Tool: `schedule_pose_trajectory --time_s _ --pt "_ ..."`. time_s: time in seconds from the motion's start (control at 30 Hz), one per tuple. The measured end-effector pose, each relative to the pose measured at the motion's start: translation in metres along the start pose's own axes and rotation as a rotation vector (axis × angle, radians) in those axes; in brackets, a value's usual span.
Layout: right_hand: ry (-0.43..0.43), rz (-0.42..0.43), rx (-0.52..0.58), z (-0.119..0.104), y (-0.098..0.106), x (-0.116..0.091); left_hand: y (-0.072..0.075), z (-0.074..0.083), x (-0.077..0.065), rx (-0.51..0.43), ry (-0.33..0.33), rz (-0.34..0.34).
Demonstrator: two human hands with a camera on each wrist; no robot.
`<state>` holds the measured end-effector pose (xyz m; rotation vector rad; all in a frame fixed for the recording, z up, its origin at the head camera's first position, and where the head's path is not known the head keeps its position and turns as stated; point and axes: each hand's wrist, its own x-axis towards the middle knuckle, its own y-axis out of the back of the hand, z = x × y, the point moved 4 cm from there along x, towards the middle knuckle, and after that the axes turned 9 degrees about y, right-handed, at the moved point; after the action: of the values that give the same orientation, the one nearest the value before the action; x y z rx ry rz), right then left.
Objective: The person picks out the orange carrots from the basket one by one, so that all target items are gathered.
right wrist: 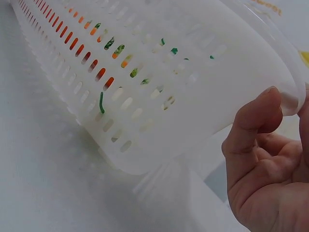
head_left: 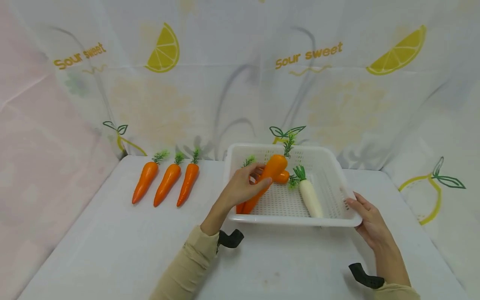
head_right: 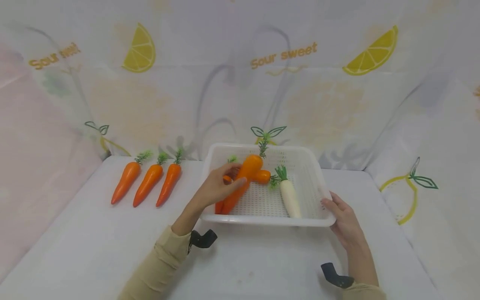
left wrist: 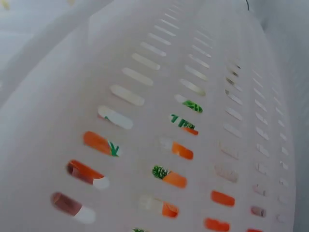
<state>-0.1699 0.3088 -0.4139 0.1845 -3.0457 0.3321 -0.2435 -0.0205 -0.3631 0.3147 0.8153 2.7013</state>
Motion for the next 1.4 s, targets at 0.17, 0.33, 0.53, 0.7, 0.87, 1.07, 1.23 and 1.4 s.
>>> schedule_pose_trajectory --time_s 0.17,0.33,0.53,0.7,0.87,1.07,1.23,1.4 --pt "0.018 -0.01 0.004 0.0 -0.002 0.001 0.007 0.001 0.0 -0.102 -0.029 0.108" --pt "-0.001 0.0 0.013 0.0 -0.002 0.001 0.016 0.002 -0.003 -0.212 -0.004 0.154" --pt "-0.022 0.016 -0.01 0.002 -0.001 -0.001 0.021 -0.005 -0.004 -0.274 0.002 0.198" --pt "-0.024 0.018 -0.022 0.003 0.001 0.0 0.038 -0.011 -0.006 -0.309 0.062 0.258" --pt "-0.021 0.016 -0.031 0.004 0.001 0.0 0.06 -0.02 -0.01 -0.344 0.111 0.276" --pt "-0.022 0.009 -0.035 0.002 0.003 -0.002 0.079 -0.032 -0.013 -0.312 0.168 0.263" --pt "0.001 0.007 -0.027 0.0 0.004 -0.002 0.094 -0.04 -0.019 -0.285 0.218 0.225" --pt "0.01 -0.005 -0.006 0.002 0.002 0.001 0.105 -0.054 -0.024 -0.187 0.296 0.219"
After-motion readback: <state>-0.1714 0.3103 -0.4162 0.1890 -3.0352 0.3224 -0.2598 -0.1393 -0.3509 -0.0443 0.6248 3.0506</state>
